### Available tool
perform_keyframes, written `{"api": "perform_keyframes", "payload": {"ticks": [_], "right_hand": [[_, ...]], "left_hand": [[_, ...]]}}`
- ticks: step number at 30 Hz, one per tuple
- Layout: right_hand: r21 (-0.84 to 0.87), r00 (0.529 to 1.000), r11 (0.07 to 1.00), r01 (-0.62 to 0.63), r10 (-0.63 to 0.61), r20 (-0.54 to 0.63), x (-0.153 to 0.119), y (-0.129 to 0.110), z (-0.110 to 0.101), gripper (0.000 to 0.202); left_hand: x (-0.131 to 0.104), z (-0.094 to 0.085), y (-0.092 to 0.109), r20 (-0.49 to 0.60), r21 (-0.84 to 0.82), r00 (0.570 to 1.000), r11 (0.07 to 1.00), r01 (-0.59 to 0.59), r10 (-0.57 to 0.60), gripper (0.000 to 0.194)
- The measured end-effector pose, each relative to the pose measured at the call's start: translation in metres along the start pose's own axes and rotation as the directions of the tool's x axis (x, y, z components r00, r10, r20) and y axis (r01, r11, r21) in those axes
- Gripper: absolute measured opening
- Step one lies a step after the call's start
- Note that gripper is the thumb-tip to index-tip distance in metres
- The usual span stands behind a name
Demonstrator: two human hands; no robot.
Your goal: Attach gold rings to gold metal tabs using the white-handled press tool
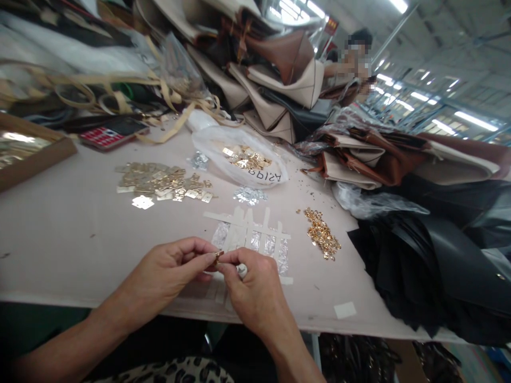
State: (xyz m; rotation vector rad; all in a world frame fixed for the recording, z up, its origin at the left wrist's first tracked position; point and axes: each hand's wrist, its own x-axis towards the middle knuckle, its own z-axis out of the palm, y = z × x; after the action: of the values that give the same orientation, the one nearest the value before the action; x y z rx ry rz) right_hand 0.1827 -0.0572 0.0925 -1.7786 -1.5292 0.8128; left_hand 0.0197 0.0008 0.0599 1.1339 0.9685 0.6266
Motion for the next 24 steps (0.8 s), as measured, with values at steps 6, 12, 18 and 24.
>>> {"api": "perform_keyframes", "payload": {"ticks": [6, 12, 18, 24], "right_hand": [[0.019, 1.0, 1.0, 0.025, -0.025, -0.004, -0.0029, 0.0009, -0.0004, 0.009], [-0.011, 0.999, 0.999, 0.045, -0.046, -0.004, -0.0072, -0.0006, -0.0035, 0.006], [-0.041, 0.998, 0.997, 0.065, -0.064, 0.005, -0.008, 0.0043, -0.0038, 0.009], [-0.092, 0.997, 0.993, 0.079, -0.077, 0.032, -0.0087, 0.0008, -0.0049, 0.01]], "left_hand": [[-0.0014, 0.0005, -0.0011, 0.046, 0.074, 0.994, 0.992, -0.1, 0.097, 0.026], [-0.0045, 0.0012, -0.0004, 0.07, 0.077, 0.991, 0.99, -0.118, 0.113, 0.025], [-0.0023, 0.0033, -0.0048, 0.089, -0.002, 0.993, 0.997, -0.078, 0.077, 0.027], [-0.0065, 0.004, -0.0038, 0.078, 0.037, 0.993, 0.995, -0.093, 0.09, 0.026]]}}
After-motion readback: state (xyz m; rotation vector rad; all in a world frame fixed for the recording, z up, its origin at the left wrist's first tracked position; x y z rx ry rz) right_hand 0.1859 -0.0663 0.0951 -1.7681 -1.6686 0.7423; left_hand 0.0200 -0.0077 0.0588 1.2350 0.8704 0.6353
